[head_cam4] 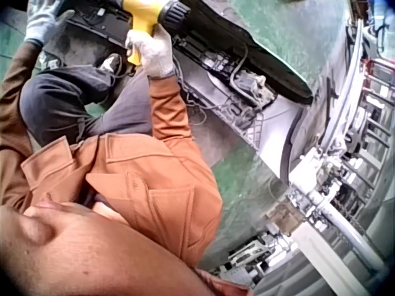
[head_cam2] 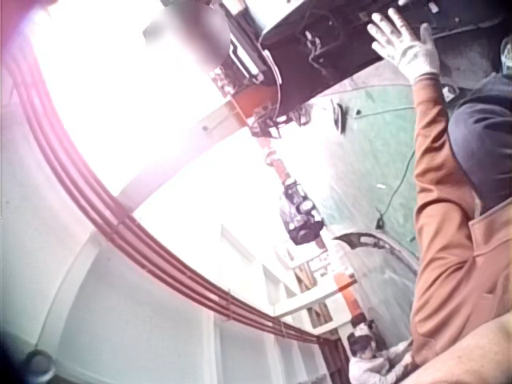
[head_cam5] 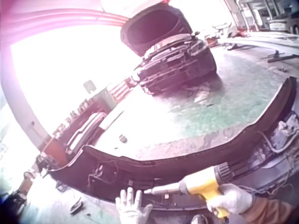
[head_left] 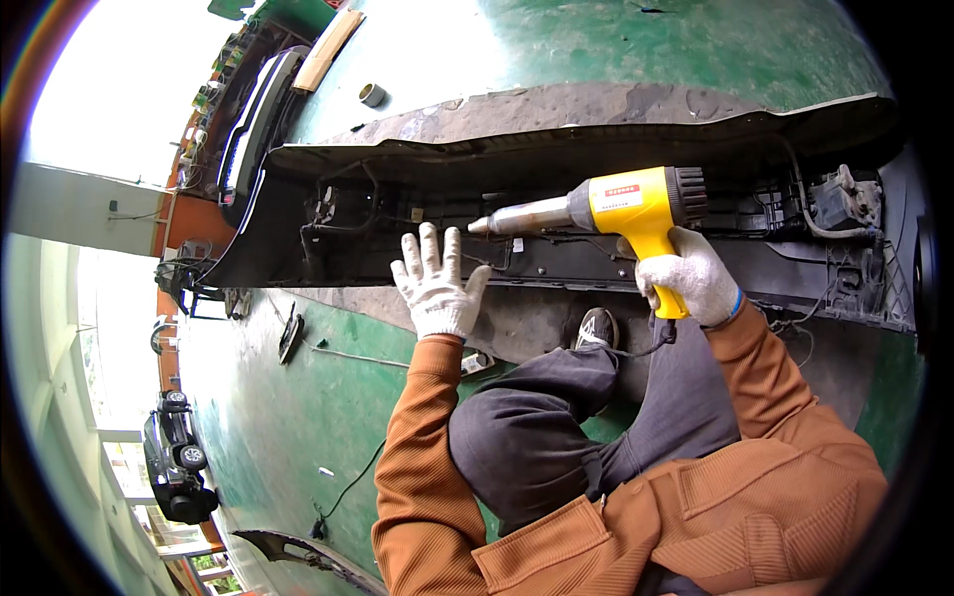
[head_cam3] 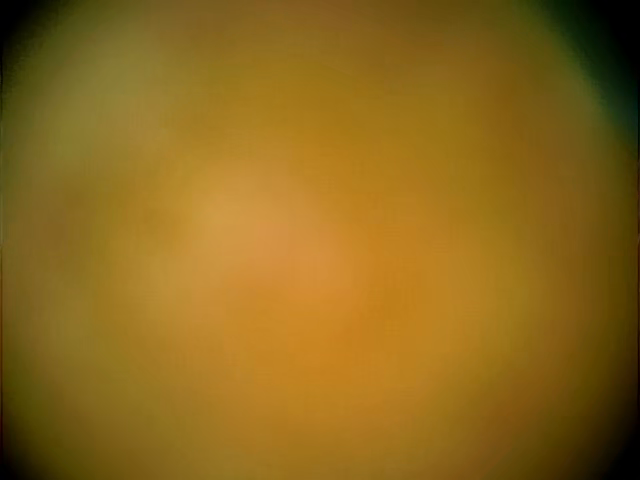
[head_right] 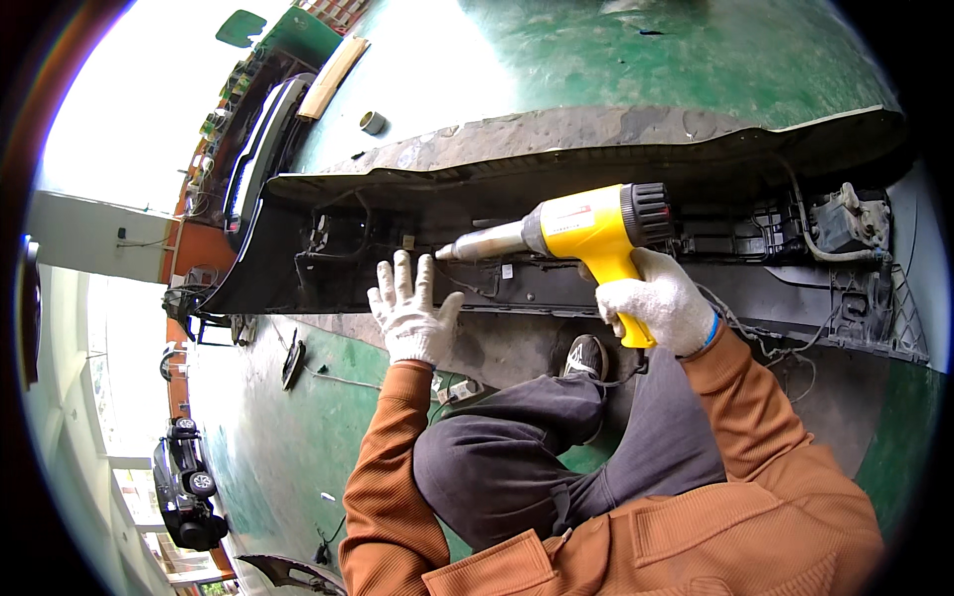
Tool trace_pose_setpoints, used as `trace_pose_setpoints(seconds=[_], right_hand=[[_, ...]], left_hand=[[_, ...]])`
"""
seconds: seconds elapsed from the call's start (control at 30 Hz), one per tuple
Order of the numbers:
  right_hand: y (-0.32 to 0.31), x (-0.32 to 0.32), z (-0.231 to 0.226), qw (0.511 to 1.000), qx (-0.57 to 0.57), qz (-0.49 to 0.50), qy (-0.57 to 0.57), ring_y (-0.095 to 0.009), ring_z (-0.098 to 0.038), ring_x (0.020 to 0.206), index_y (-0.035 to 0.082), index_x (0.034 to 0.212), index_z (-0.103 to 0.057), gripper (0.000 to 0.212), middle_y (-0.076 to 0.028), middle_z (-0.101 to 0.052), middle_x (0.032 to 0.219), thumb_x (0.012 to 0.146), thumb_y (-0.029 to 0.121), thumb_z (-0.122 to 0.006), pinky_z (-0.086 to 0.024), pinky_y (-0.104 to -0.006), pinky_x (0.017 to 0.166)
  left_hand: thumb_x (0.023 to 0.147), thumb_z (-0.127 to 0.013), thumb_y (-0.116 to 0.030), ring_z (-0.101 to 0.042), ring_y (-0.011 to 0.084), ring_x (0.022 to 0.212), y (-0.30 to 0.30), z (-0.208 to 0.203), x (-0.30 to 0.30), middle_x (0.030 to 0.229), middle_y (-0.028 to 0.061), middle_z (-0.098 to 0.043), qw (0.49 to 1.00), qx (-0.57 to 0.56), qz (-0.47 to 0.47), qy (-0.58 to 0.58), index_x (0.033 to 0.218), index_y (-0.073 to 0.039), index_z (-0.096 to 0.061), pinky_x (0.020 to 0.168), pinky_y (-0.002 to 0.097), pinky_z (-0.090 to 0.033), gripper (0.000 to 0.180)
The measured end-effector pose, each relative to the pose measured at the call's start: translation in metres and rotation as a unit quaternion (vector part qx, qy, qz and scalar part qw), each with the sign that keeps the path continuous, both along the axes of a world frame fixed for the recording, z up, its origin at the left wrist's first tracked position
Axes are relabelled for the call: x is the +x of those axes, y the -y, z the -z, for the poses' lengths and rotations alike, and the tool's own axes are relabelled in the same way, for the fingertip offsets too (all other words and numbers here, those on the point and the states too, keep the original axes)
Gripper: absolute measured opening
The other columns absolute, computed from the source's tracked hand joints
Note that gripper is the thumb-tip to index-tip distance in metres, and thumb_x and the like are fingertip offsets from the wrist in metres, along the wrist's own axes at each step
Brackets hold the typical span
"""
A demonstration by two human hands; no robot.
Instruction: The person sits on the floor and uses a yellow heat gun to apply heat to the underside of a large black car bumper. They move the heat gun along the surface and occasionally touch the area with a gloved hand.
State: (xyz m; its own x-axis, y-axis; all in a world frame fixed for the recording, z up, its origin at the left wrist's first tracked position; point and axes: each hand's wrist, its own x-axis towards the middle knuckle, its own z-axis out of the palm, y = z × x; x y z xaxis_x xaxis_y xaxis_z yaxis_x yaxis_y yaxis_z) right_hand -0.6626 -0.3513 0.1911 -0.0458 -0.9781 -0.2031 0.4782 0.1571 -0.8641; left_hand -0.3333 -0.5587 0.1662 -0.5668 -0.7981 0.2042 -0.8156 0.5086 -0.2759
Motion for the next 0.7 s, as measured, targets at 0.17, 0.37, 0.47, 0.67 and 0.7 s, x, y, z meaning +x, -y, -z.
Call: trace_pose_setpoints(seconds=[0.17,0.37,0.47,0.67,0.7], right_hand=[[-0.001,0.004,-0.016,0.997,0.005,-0.049,-0.060,-0.012,-0.066,0.069,-0.004,0.115,-0.068,0.028,-0.006,-0.069,0.087,0.094,0.014,-0.073,-0.055,-0.0270,0.066],[0.007,0.004,-0.034,0.992,-0.028,-0.080,-0.094,-0.012,-0.065,0.071,-0.003,0.114,-0.067,0.024,-0.005,-0.067,0.088,0.096,0.013,-0.071,-0.055,-0.0265,0.066],[0.013,0.008,-0.026,0.997,-0.017,-0.026,-0.067,-0.011,-0.065,0.076,-0.004,0.119,-0.068,0.028,-0.004,-0.068,0.091,0.095,0.011,-0.072,-0.055,-0.0280,0.071],[0.022,0.011,-0.049,0.988,-0.050,-0.052,-0.134,-0.011,-0.063,0.075,-0.004,0.117,-0.069,0.028,-0.002,-0.066,0.088,0.095,0.014,-0.074,-0.053,-0.0273,0.069],[0.024,0.010,-0.050,0.988,-0.038,-0.042,-0.142,-0.011,-0.062,0.076,-0.004,0.118,-0.069,0.029,-0.002,-0.066,0.088,0.095,0.014,-0.074,-0.053,-0.0277,0.070]], left_hand=[[0.096,-0.068,-0.060,-0.012,0.0375,0.168,-0.010,-0.001,-0.011,0.180,0.0131,-0.024,0.998,0.038,0.014,0.041,0.166,-0.021,-0.047,0.132,0.0635,-0.008,0.083],[0.098,-0.067,-0.057,-0.013,0.0360,0.168,-0.014,-0.005,-0.017,0.181,0.0107,-0.024,0.997,0.047,0.033,0.054,0.167,-0.022,-0.046,0.133,0.0628,-0.007,0.080],[0.098,-0.067,-0.056,-0.013,0.0352,0.168,-0.014,-0.003,-0.018,0.181,0.0103,-0.023,0.997,0.040,0.042,0.052,0.167,-0.022,-0.046,0.133,0.0630,-0.006,0.079],[0.097,-0.069,-0.057,-0.015,0.0333,0.168,-0.014,0.007,-0.017,0.178,0.0125,-0.030,0.992,0.027,0.055,0.107,0.164,-0.022,-0.050,0.132,0.0640,-0.006,0.078],[0.097,-0.069,-0.056,-0.015,0.0331,0.168,-0.013,0.007,-0.019,0.178,0.0125,-0.030,0.992,0.028,0.055,0.114,0.164,-0.022,-0.050,0.132,0.0641,-0.006,0.078]])
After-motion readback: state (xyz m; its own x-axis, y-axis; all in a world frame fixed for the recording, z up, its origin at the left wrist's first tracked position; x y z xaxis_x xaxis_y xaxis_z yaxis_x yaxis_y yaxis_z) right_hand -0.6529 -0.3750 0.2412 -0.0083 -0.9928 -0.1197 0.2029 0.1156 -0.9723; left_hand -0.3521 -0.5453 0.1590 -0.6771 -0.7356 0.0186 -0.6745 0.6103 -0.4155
